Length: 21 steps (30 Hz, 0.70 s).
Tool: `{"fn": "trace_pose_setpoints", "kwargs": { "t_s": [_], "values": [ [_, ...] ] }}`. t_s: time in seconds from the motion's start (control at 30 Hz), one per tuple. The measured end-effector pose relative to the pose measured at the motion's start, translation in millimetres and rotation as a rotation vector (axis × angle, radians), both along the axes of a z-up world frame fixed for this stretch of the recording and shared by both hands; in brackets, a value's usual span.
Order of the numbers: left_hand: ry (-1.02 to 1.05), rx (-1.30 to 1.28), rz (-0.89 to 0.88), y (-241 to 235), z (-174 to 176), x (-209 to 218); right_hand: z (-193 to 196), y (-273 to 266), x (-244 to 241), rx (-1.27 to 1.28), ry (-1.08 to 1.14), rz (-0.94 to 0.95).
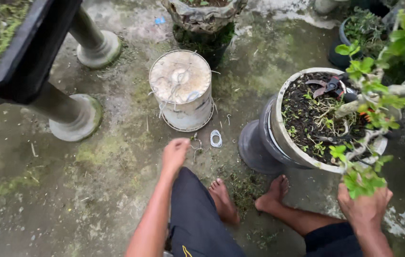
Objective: The person sits on the floor and wires a potted bonsai tree. They measure and cut lengths of wire, then wrap the wire around the branches to shape and secure them in place.
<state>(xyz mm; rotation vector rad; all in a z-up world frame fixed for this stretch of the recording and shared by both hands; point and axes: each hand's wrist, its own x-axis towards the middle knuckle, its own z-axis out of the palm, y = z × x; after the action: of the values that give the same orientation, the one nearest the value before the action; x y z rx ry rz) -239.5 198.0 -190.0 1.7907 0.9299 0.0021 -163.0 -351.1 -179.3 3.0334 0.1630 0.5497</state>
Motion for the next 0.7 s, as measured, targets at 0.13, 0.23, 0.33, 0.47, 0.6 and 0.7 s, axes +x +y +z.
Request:
{"fn": "trace_pose_setpoints", "kwargs": {
  "t_s": [0.13, 0.23, 0.33, 0.47, 0.6, 0.7],
  "values": [
    [0.123, 0.079, -0.010, 32.5, -108.8, -35.8, -14.2, -10.0, 4.7, -0.067, -0.186, 0.221],
    [0.265, 0.153, -0.145, 27.4, -149.6, -57.7, 7.7, 3.4, 3.9, -0.043, -0.156, 0.228],
    [0.238, -0.032, 0.106, 21.8, -146.8, -70.5, 29.5, 21.3, -0.6, 0.167, 0.105, -0.003],
    [0.111, 0.189, 0.127, 11.6, -108.5, -84.1, 26.7, 22.0, -0.8, 0.091, 0.108, 0.095],
    [-0.087, -0.101, 0.456, -5.1, -77.1, -98.5, 24.9, 26.0, -1.0, 0.052, 0.063, 0.194],
    [-0.124, -0.197, 0.474, -18.2, -77.4, -132.3, 33.0, 32.8, -2.1, 0.188, 0.224, 0.144]
  ]
}}
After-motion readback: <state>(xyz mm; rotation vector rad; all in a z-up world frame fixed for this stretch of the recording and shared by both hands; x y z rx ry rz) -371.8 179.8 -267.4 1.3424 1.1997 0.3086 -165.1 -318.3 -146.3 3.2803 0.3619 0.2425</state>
